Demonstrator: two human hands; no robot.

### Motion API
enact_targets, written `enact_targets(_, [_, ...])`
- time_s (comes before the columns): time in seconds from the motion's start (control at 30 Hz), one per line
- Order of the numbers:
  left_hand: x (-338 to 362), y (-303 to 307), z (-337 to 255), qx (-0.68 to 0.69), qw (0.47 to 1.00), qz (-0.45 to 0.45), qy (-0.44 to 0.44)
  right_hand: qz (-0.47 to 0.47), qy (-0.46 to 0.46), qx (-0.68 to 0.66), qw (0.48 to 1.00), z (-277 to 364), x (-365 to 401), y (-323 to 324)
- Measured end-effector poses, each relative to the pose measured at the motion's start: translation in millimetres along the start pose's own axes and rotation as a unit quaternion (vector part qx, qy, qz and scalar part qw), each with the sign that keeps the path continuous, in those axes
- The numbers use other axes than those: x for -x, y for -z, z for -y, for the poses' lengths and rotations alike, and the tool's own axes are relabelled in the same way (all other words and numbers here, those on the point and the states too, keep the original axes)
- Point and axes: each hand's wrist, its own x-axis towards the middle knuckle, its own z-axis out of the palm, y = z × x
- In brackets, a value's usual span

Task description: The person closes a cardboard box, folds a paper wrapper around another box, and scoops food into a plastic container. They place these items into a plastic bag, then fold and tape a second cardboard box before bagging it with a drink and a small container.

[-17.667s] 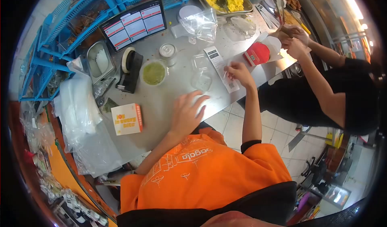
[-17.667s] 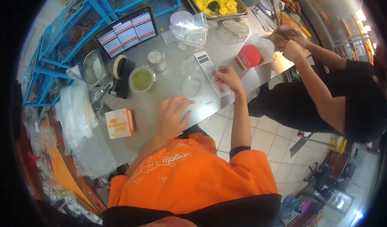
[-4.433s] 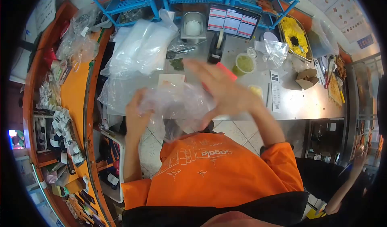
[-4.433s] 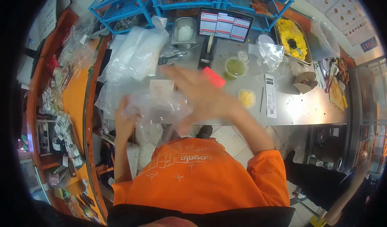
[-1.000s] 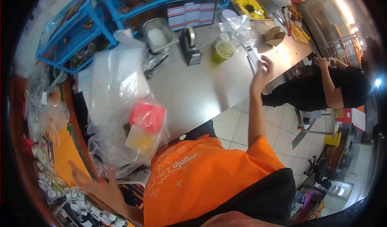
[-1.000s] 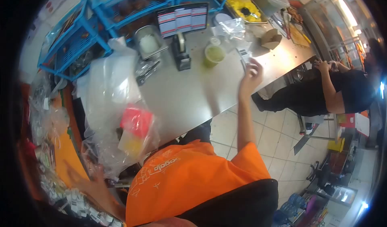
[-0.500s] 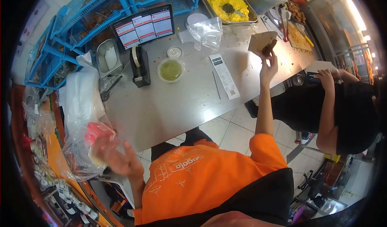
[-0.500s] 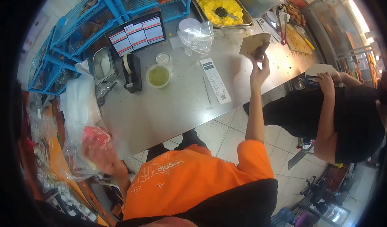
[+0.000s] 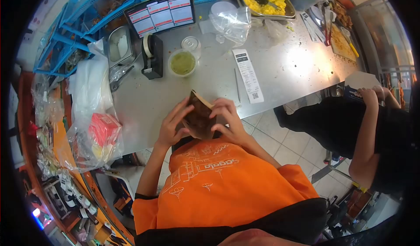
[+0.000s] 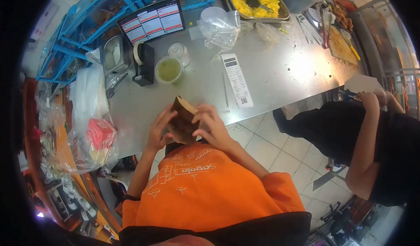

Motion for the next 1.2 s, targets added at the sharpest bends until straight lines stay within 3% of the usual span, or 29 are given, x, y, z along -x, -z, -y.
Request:
enact_targets(0.03, [4, -1, 12, -0.056, 0.994, 0.009, -0.093, 0.002, 0.001, -0.005, 1.000, -10, 3, -11])
enact_targets(0.07, [11, -2, 21, -0.110, 0.977, 0.018, -0.184, -0.103, -0.070, -0.070, 0.990, -21, 7, -27])
enact_targets(0.1, [14, -2, 21, -0.111, 0.977, 0.017, -0.182, -0.207, -0.140, -0.132, 0.959, -20, 2, -38])
enact_targets(0.13, [14, -2, 21, -0.144, 0.966, 0.016, -0.214, -0.244, -0.141, -0.095, 0.955, -16, -7, -40])
enact_targets(0.17, [14, -3, 21, -0.177, 0.953, 0.015, -0.245, -0.243, -0.141, -0.095, 0.955, -20, -13, -38])
enact_targets(0.23, [13, -2, 18, -0.180, 0.950, 0.014, -0.254, -0.139, -0.063, 0.045, 0.987, -24, -20, -35])
enact_targets(0.3, [16, -5, 20, -0.184, 0.948, 0.015, -0.260, -0.124, -0.051, 0.034, 0.990, -25, -16, -33])
enact_targets(0.37, [24, -8, 28, -0.197, 0.933, -0.060, -0.296, -0.108, -0.037, 0.018, 0.993, -27, -15, -30])
enact_targets(0.5, [18, -2, 6, -0.195, 0.942, 0.008, -0.273, -0.134, -0.084, -0.027, 0.987, -25, -16, -29])
enact_targets(0.57, [29, -12, 18, -0.134, 0.967, 0.041, -0.211, -0.064, -0.018, 0.117, 0.991, -35, -6, -25])
enact_targets(0.6, [33, -16, 23, -0.135, 0.968, 0.040, -0.208, -0.062, -0.018, 0.116, 0.991, -32, -8, -18])
enact_targets(0.67, [40, -23, 32, -0.069, 0.990, -0.008, -0.127, 0.109, 0.113, 0.174, 0.972, -23, -16, -2])
enact_targets(0.7, [43, -26, 32, -0.069, 0.990, -0.008, -0.127, 0.109, 0.113, 0.174, 0.972, -23, -14, 4])
enact_targets(0.77, [48, -36, 31, -0.045, 0.997, -0.058, -0.021, 0.178, 0.154, 0.307, 0.922, -23, -11, 13])
enact_targets(0.8, [43, -42, 24, -0.045, 0.997, -0.058, -0.019, 0.179, 0.154, 0.306, 0.922, -20, -13, 14])
enact_targets(0.87, [22, -49, 0, -0.039, 0.988, -0.134, 0.067, 0.222, 0.112, 0.273, 0.930, -12, -15, 12])
enact_targets(0.9, [7, -42, -13, -0.040, 0.988, -0.132, 0.066, 0.220, 0.112, 0.273, 0.930, -17, -8, 4])
enact_targets(0.93, [-12, -33, -27, -0.173, 0.982, -0.068, -0.022, 0.110, 0.035, 0.152, 0.982, -27, 7, -8])
enact_targets(0.97, [-21, -26, -36, -0.301, 0.948, -0.003, -0.109, -0.002, -0.043, 0.026, 0.999, -29, 18, -18])
enact_targets(1.0, [-20, -26, -41, -0.300, 0.948, -0.004, -0.108, 0.000, -0.043, 0.026, 0.999, -18, 23, -23])
enact_targets(1.07, [-13, -27, -50, -0.329, 0.944, 0.029, 0.001, -0.073, -0.098, 0.063, 0.991, 4, 26, -29])
enact_targets(1.1, [-11, -23, -57, -0.329, 0.944, 0.028, 0.001, -0.072, -0.097, 0.064, 0.991, 5, 23, -33])
enact_targets(1.17, [-8, -8, -70, -0.351, 0.897, 0.105, 0.246, 0.015, -0.124, 0.221, 0.967, 2, 15, -37])
enact_targets(1.2, [-9, 4, -70, -0.349, 0.899, 0.106, 0.244, 0.070, -0.135, 0.183, 0.971, -3, 3, -34])
